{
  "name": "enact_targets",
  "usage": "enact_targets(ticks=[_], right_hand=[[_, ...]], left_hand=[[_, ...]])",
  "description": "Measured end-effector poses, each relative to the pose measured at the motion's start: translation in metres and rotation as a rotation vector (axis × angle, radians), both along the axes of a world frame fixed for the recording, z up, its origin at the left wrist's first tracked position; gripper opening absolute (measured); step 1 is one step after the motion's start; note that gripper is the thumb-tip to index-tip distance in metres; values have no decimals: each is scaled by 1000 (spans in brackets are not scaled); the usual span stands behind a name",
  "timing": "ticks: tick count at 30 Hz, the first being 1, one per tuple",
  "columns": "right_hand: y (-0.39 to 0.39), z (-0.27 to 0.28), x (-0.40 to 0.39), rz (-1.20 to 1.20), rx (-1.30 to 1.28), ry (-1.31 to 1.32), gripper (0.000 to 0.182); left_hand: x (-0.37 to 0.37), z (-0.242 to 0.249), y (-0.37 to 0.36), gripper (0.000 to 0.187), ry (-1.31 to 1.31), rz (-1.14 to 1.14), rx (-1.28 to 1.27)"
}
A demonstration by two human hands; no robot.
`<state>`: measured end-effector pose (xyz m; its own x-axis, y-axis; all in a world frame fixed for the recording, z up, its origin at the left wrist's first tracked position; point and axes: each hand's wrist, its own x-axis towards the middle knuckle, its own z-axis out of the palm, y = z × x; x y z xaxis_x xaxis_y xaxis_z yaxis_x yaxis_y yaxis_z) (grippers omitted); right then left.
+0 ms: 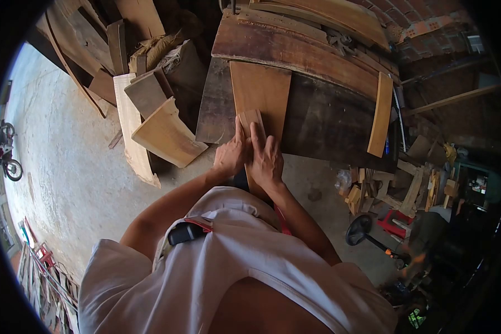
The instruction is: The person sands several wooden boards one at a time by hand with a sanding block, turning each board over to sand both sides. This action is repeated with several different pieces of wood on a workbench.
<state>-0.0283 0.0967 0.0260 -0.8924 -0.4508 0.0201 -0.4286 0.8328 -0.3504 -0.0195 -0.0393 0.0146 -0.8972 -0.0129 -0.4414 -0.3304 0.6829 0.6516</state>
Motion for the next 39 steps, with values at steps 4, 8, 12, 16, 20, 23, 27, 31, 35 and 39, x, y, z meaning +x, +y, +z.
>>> enact_targets(ticks=[4, 8, 12, 16, 20, 23, 27, 31, 35, 39], right_hand=[[17, 7, 33, -83, 21, -173, 88], [0, 2, -27, -86, 82, -30, 88], [-15, -10, -109, -175, 12, 8, 83], [-26, -16, -162, -230, 32, 11, 82], [-21, -12, -127, -237, 20, -4, 86], [0, -4, -51, -178, 33, -39, 94], [20, 8, 30, -141, 50, -81, 94], [15, 1, 0, -157, 81, -108, 91], [6, -2, -95, -236, 101, 4, 83], [-4, -13, -172, -278, 121, 80, 78]], left_hand=[[23, 5, 11, 83, -46, -199, -28], [-38, 4, 11, 82, -28, -89, -81], [-129, -4, 8, 74, 64, -5, -64], [-186, -6, 5, 76, 111, 26, -120], [-151, 1, 6, 80, 139, -7, -74], [-74, -2, 12, 90, 50, -135, -80], [13, 1, 23, 92, 56, -200, 30], [-22, 9, 20, 91, -16, -214, 14], [-123, 3, 20, 88, 108, -185, 26], [-204, -1, 20, 81, 166, -178, 23]])
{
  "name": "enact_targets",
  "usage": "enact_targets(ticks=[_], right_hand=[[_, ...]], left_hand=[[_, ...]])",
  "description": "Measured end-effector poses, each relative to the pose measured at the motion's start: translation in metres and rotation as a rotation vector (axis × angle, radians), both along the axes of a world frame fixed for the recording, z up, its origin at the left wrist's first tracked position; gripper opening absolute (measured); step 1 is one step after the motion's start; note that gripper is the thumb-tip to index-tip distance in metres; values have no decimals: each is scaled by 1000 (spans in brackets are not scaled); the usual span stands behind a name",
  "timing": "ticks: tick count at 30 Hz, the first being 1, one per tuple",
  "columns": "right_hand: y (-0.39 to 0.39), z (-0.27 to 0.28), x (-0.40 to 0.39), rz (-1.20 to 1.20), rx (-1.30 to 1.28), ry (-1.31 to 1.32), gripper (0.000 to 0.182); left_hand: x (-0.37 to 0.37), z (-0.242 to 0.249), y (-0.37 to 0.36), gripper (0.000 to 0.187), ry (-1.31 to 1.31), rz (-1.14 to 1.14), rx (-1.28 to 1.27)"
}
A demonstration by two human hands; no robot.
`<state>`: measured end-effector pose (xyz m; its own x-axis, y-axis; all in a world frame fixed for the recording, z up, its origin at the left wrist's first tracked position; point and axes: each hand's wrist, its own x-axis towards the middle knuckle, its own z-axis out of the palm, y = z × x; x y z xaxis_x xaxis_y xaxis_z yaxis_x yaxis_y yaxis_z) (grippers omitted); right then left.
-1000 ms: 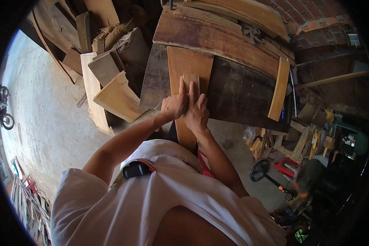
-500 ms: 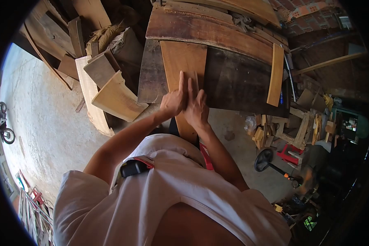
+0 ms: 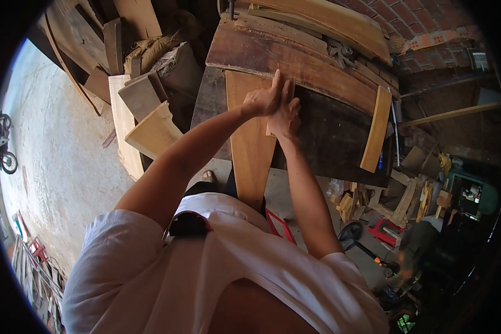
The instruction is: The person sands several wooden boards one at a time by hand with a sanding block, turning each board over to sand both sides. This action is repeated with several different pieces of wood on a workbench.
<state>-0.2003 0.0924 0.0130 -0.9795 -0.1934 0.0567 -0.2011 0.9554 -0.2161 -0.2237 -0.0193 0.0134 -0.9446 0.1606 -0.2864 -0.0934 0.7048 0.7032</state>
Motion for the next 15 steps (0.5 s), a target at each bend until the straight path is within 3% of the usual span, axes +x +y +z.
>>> enact_targets(ticks=[5, 8, 12, 15], right_hand=[[3, 2, 28, -17, 22, -7, 81], [12, 14, 108, 26, 72, -62, 88], [23, 21, 187, 71, 15, -160, 87], [28, 20, 182, 102, -40, -209, 84]], left_hand=[[29, -1, 11, 75, -108, 88, -29], [109, 0, 3, 78, -129, -66, -36], [207, 8, 11, 79, -255, -10, -67], [199, 6, 13, 78, -279, 1, -28]])
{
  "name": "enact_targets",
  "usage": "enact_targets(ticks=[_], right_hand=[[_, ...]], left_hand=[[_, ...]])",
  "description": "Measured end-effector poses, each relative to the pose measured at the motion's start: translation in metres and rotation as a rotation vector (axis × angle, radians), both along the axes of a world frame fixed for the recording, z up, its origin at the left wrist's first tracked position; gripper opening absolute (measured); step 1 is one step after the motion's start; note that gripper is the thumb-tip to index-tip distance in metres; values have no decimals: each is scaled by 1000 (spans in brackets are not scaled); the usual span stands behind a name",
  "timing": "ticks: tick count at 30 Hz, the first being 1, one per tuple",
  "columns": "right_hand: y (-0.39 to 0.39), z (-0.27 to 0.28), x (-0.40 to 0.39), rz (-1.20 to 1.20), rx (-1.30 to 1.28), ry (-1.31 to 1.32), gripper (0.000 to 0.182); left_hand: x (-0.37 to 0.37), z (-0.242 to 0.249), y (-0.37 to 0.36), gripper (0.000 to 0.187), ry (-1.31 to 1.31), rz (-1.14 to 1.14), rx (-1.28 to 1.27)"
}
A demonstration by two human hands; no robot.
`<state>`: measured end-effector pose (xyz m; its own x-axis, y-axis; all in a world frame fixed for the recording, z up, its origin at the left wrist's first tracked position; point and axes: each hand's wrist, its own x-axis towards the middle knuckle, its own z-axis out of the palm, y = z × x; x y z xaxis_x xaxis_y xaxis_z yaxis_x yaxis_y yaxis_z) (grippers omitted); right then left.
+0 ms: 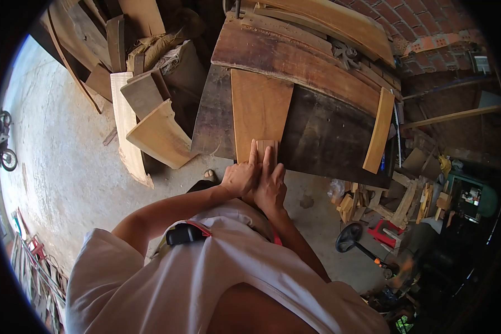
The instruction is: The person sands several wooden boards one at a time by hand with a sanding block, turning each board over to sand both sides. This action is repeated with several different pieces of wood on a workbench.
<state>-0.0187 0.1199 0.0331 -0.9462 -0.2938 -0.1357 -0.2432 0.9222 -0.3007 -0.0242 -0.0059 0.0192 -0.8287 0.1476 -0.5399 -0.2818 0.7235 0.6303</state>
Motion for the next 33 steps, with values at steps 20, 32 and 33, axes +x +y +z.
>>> enact_targets(ticks=[20, 32, 33], right_hand=[[-13, 5, -3, 63, 68, 8, 93], [-59, -15, -178, 23, -73, 99, 84], [-62, -14, -182, 0, -74, 124, 85]], left_hand=[[7, -33, -15, 84, 36, -60, 33], [-175, -19, -45, 74, 173, 257, 48], [-181, -17, -45, 74, 189, 263, 22]])
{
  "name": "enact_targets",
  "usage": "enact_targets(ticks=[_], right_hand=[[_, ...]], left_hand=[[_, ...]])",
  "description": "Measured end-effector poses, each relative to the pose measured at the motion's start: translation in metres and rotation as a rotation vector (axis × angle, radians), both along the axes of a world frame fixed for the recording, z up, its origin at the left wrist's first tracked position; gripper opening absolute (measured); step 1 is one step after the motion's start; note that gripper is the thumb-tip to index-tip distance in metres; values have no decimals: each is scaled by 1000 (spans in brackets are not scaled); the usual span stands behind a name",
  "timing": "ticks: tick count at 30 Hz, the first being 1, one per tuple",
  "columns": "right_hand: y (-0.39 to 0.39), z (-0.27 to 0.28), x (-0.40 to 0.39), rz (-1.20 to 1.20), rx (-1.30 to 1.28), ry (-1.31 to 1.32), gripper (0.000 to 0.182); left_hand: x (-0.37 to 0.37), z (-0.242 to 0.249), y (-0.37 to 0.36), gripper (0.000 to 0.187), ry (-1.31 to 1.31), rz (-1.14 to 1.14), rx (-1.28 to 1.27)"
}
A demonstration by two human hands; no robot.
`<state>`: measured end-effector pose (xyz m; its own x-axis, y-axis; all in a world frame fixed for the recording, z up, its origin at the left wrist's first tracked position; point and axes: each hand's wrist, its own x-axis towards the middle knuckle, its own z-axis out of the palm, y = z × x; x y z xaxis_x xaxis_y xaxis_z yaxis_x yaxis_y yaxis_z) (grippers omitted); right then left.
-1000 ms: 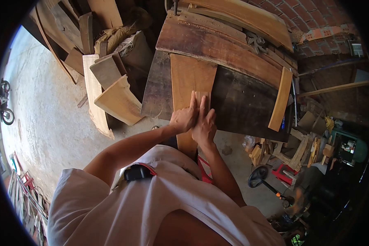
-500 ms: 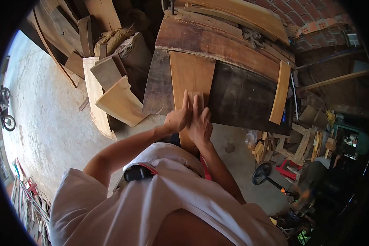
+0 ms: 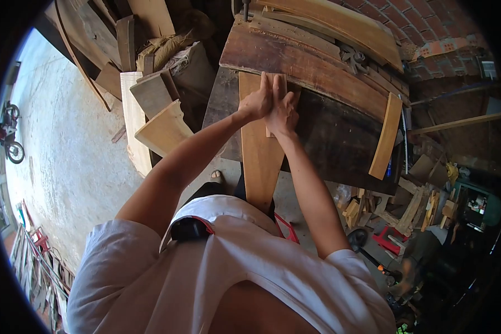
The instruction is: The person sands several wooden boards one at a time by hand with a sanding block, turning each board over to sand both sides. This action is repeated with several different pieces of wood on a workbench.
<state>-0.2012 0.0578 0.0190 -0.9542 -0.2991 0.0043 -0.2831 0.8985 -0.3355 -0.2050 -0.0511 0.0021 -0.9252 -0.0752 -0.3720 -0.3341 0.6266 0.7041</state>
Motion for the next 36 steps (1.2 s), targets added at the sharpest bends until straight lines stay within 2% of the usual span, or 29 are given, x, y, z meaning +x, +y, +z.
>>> enact_targets(ticks=[4, 8, 10, 12, 13, 15, 19, 22, 24, 27, 28, 30, 33, 36], right_hand=[[3, 5, 24, 13, 17, -61, 87], [22, 12, 126, 131, 79, -71, 89], [32, 8, 164, 167, 111, -94, 88], [30, 7, 166, 188, 124, -117, 87], [31, 8, 165, 202, 134, -137, 86], [23, 13, 138, 250, 123, -157, 84], [-25, 2, 55, 258, 63, -61, 81], [-51, -12, 6, 221, -8, -17, 77], [-56, -8, 2, 198, -26, -19, 75], [-45, -5, 18, 194, -16, 18, 75], [-35, -3, 37, 166, 2, 15, 80], [-3, 3, 84, 153, 31, -29, 88], [50, 12, 160, 141, -20, -93, 86], [75, 23, 193, 100, 39, -172, 86]], left_hand=[[31, 11, 5, 74, -110, 21, -20], [140, 8, 7, 80, -178, -25, 57], [196, -18, 20, 81, -68, 10, 145], [200, 2, 22, 81, -212, 52, 139], [199, -4, 21, 81, -224, 57, 152], [185, -20, 14, 79, 3, 138, 255], [94, -33, -26, 74, 72, 261, 174], [36, -22, -53, 70, 49, 260, 57], [26, -36, -58, 70, 196, 262, 73], [38, -41, -49, 70, 133, 255, 64], [52, -37, -38, 71, 74, 214, -3], [101, -24, -13, 75, -13, 135, 89], [181, 5, 31, 79, -179, -41, 83], [197, 12, 45, 82, -251, -179, 28]])
